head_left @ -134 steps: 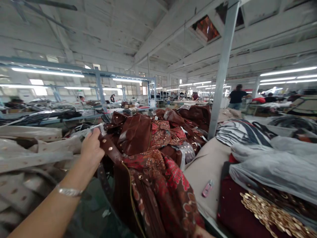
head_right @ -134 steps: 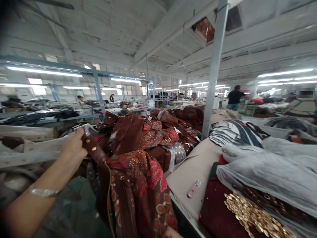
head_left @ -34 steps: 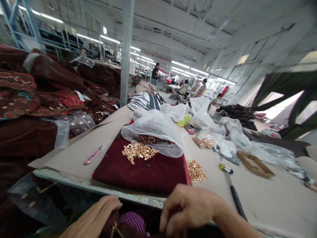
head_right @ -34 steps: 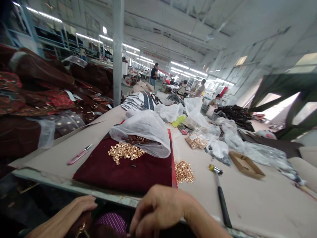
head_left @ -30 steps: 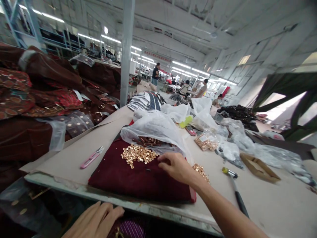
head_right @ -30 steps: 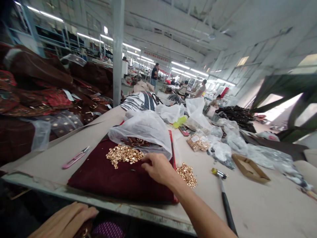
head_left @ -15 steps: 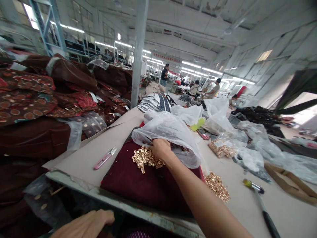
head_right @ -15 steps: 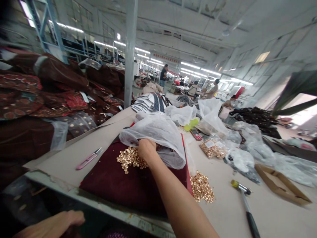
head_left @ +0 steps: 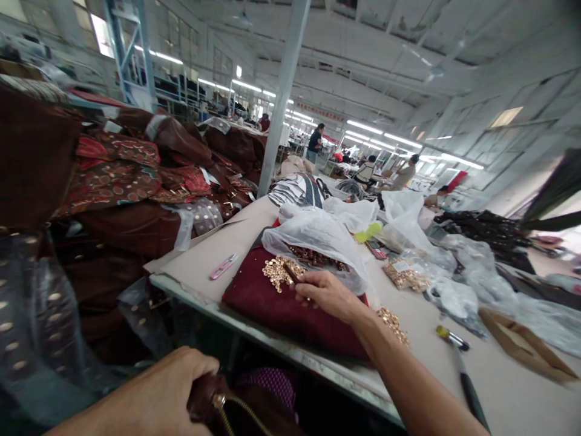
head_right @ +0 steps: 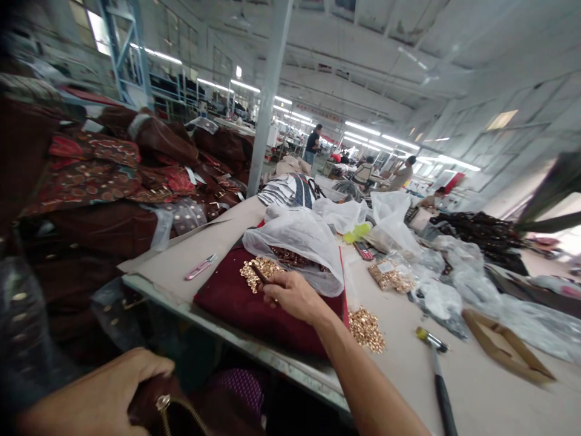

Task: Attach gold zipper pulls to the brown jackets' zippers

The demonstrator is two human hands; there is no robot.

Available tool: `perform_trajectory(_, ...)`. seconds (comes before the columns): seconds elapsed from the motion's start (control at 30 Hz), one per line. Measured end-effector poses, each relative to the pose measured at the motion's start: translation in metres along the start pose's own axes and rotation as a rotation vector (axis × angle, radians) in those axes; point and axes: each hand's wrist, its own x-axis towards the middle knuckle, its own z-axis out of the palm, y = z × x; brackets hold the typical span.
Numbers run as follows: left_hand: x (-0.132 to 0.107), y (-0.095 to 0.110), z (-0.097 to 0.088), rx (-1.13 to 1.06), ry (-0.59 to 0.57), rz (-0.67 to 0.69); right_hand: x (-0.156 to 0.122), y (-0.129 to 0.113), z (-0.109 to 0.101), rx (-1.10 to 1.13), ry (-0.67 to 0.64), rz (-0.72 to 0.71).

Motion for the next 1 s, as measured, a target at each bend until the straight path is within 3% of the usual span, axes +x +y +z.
perform_trajectory(0.07, -0.006, 0.012, -0.004, -0.147, -0.114, -0.028, -0.031, -0.011, 0.017, 0.099, -0.084, 0.003)
perform_trajectory(0.17, -0.012, 0.019, -0.006, -0.232, -0.136, 0.003, -0.071, -0.024, 0.04, 0.135, -0.123, -0.059)
perform_trajectory(0.37, -0.029, 0.015, -0.006, -0.291, -0.189, 0.082, -0.117, -0.042, 0.069, -0.252, -0.051, -0.348)
perform_trajectory(0.47, -0.037, 0.015, -0.006, -0.289, -0.228, 0.094, -0.131, -0.051, 0.08, -0.381, 0.009, -0.352)
perform_trajectory(0.6, -0.044, 0.018, -0.003, -0.275, -0.188, 0.138, -0.143, -0.061, 0.091, -0.521, 0.107, -0.343)
perform_trajectory(0.83, -0.047, 0.018, 0.002, -0.358, -0.206, 0.192, -0.155, -0.067, 0.102, -0.79, 0.222, -0.61)
perform_trajectory(1.0, -0.045, 0.018, 0.006, -0.357, -0.191, 0.202, -0.155, -0.072, 0.11, -0.838, 0.256, -0.655)
